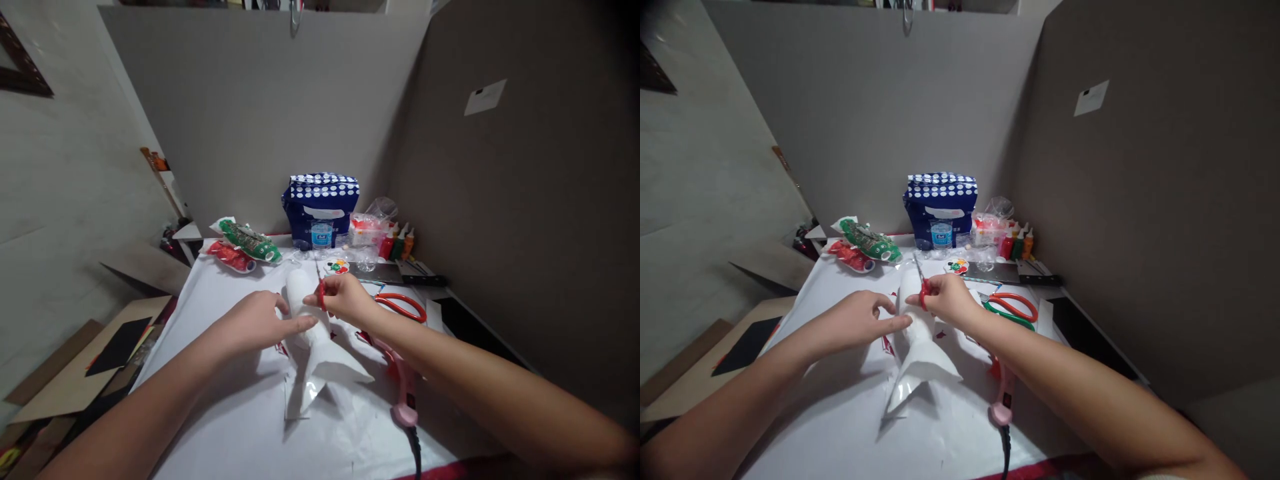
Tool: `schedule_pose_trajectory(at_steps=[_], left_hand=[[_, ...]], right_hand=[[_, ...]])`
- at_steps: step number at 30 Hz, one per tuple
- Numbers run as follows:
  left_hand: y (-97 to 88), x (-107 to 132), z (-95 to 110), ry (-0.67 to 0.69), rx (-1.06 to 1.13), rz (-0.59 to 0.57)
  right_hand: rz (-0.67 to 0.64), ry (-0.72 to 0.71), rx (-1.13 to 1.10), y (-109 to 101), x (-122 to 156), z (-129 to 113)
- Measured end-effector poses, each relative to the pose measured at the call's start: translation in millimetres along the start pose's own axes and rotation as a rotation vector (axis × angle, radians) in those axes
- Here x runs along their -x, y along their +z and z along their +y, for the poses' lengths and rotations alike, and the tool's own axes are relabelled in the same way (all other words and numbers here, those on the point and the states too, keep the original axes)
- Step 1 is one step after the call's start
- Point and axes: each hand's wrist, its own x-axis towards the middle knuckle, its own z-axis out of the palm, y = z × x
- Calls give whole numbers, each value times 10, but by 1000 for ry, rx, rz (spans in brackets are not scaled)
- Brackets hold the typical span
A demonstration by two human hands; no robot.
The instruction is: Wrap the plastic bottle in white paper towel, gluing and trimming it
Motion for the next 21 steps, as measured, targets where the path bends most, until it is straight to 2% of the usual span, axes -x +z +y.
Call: schedule_pose_trajectory(at_steps=[2,3,6,10,13,16,18,21], left_hand=[[2,110,86,77,-11,55],[9,162,134,95,10,45],[28,292,267,184,132,-73],[13,425,355,172,178,-107],[1,516,381,175,158,-151],[11,602,398,156,147,-199],[30,655,396,151,136,-208],[69,720,371,161,99,-185]], right_hand=[[-93,5,0,64,62,-105],[-151,4,-8,104,98,-151],[-297,2,-47,211,205,-248],[-419,77,-112,237,338,-296],[-438,131,-178,233,458,-296],[-393,147,-228,276,582,-271],[-374,140,-263,318,647,-244],[-411,82,-326,347,709,-209]])
